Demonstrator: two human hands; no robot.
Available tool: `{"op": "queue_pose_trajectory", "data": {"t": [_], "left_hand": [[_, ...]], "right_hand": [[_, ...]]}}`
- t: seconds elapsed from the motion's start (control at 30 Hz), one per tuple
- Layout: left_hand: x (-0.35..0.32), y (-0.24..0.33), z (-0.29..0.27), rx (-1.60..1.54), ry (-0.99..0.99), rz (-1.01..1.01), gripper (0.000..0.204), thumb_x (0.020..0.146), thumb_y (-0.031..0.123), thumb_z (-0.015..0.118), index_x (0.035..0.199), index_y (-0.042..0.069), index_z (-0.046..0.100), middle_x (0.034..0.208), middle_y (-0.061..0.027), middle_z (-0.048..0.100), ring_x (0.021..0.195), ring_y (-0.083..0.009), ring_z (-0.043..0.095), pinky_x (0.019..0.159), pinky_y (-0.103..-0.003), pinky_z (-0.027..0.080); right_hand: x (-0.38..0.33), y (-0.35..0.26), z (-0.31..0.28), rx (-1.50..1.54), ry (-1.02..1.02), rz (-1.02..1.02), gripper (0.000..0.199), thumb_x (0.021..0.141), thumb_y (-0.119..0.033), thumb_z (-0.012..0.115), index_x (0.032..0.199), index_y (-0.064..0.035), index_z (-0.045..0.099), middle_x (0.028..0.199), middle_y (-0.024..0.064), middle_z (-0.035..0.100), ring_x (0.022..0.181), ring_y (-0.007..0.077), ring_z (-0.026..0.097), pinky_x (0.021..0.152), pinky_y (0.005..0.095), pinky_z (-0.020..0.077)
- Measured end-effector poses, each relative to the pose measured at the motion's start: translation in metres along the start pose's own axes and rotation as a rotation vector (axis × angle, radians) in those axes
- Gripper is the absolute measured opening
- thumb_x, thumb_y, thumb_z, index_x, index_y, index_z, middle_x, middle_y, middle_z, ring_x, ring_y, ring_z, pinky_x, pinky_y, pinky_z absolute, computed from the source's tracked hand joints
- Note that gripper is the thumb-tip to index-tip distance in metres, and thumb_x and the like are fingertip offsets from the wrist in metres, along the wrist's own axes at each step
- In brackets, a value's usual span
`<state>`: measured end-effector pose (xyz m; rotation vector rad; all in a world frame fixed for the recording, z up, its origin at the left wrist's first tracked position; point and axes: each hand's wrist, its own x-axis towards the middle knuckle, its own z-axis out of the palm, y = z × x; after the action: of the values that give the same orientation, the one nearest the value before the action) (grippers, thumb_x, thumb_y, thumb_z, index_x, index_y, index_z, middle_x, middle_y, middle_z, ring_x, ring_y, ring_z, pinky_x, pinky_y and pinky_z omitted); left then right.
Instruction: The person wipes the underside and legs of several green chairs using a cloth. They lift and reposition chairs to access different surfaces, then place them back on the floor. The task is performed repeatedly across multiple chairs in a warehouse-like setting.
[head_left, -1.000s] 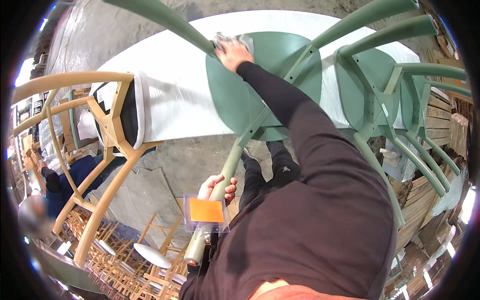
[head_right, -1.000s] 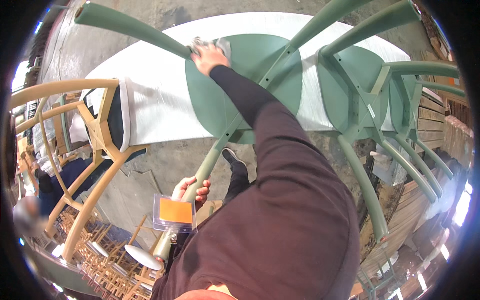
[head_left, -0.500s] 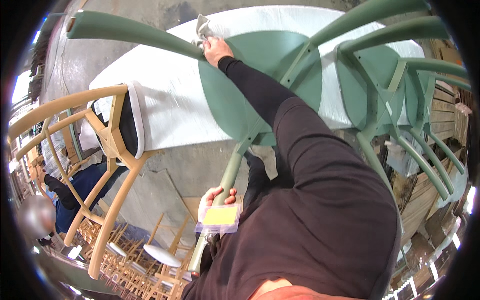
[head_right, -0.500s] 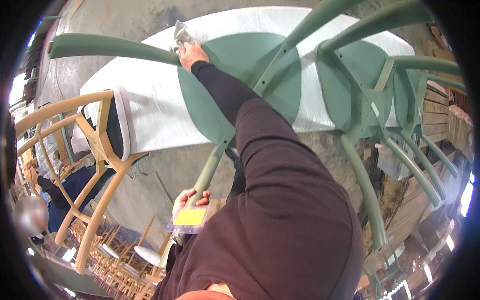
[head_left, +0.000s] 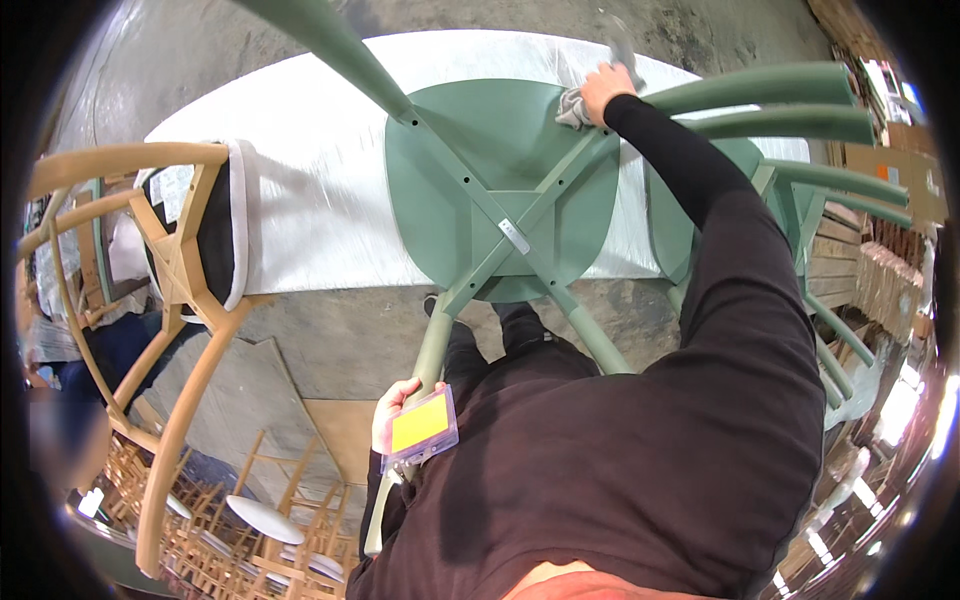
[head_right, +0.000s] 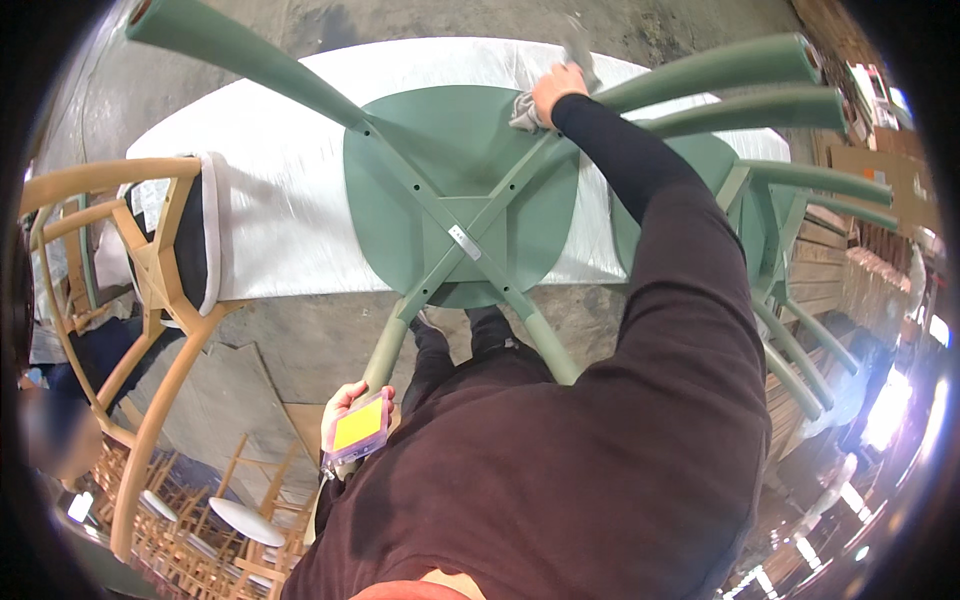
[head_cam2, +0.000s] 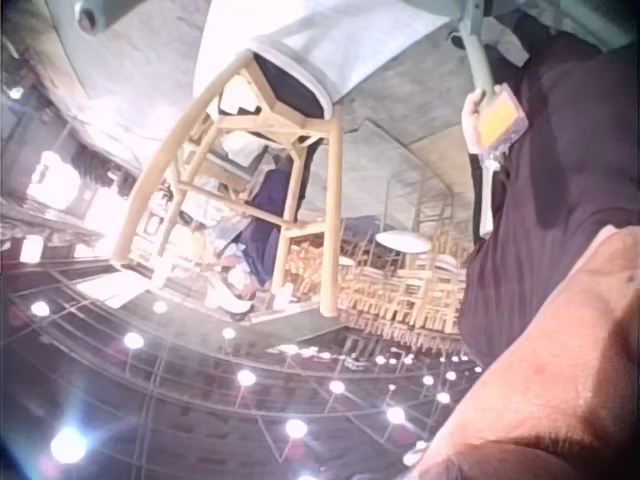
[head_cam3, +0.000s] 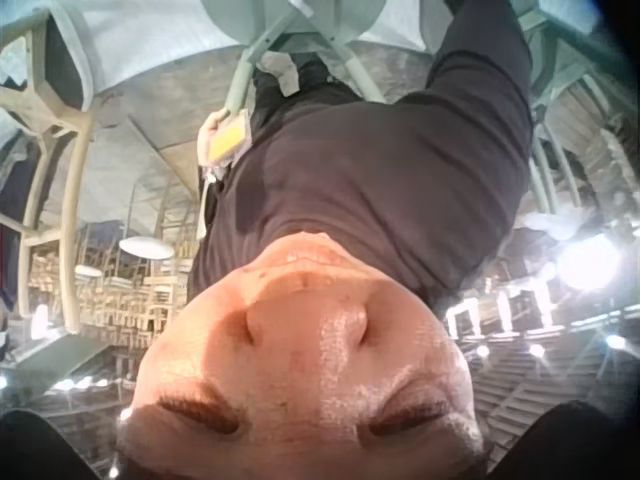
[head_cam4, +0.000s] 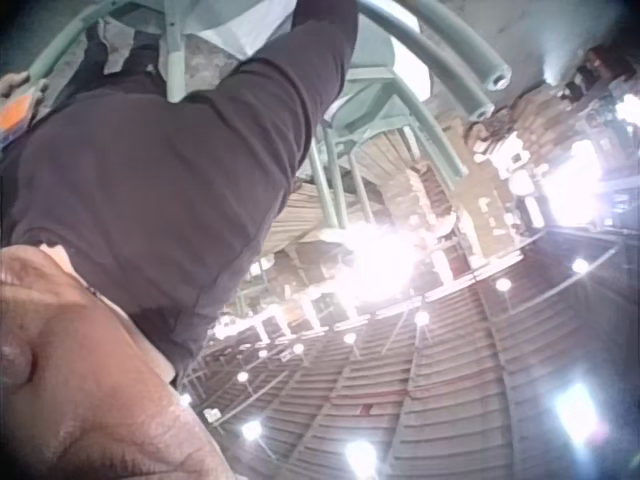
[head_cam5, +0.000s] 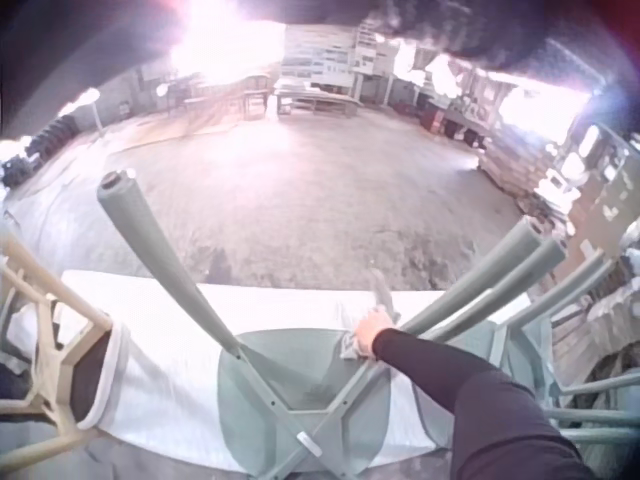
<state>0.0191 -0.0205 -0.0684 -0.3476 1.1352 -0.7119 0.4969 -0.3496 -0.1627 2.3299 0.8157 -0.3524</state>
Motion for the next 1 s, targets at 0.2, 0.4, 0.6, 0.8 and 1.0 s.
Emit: {"op": "queue_pose_trajectory", "data": {"t": [0.2,0.4,0.6,0.8,1.0], "left_hand": [[0.004,-0.003,-0.001,-0.030,-0.015,0.061,0.036,0.097,0.030,0.059,0.110,-0.003,0.063,0.098,-0.0174,0.073,0.088,-0.0304,0.073,0.083,-0.042,0.059],[0.004,-0.001,-0.012,-0.038,0.013,0.091,0.039,0.097,0.030,0.059,0.115,-0.005,0.063,0.102,-0.0170,0.073,0.092,-0.0304,0.073,0.088,-0.043,0.058],[0.004,0.005,-0.013,-0.108,-0.059,0.010,0.039,0.096,0.028,0.061,0.115,-0.006,0.063,0.109,-0.0180,0.072,0.100,-0.0307,0.071,0.092,-0.042,0.058],[0.002,0.008,-0.012,-0.095,-0.015,0.036,0.040,0.096,0.027,0.060,0.116,-0.007,0.061,0.110,-0.0189,0.071,0.100,-0.0318,0.071,0.093,-0.043,0.057],[-0.003,0.002,0.007,0.032,0.118,0.145,0.039,0.097,0.028,0.059,0.115,-0.006,0.060,0.104,-0.0193,0.071,0.094,-0.0320,0.072,0.088,-0.043,0.059]], "right_hand": [[-0.052,-0.141,-0.024,0.397,-0.029,-0.065,0.039,0.083,-0.032,0.053,0.096,-0.0053,0.078,0.104,0.0148,0.072,0.110,0.0328,0.063,0.096,0.0619,0.0416],[-0.062,-0.104,0.002,0.394,0.164,-0.287,0.040,0.089,-0.048,0.062,0.112,-0.0183,0.074,0.114,0.0046,0.067,0.112,0.0263,0.060,0.094,0.0524,0.0444],[-0.032,-0.068,0.000,0.217,0.004,-0.043,0.033,0.084,-0.041,0.066,0.094,-0.0126,0.079,0.106,0.0072,0.073,0.110,0.0247,0.064,0.090,0.0442,0.0472],[-0.031,-0.177,-0.027,1.148,-0.061,0.112,0.044,0.088,-0.043,0.056,0.094,-0.0042,0.076,0.094,0.0219,0.074,0.094,0.0395,0.070,0.085,0.0484,0.0528],[0.034,-0.190,-0.061,1.623,0.153,0.294,0.056,0.089,-0.054,0.057,0.098,-0.0014,0.073,0.094,0.0253,0.071,0.095,0.0435,0.068,0.086,0.0505,0.0527]]}}
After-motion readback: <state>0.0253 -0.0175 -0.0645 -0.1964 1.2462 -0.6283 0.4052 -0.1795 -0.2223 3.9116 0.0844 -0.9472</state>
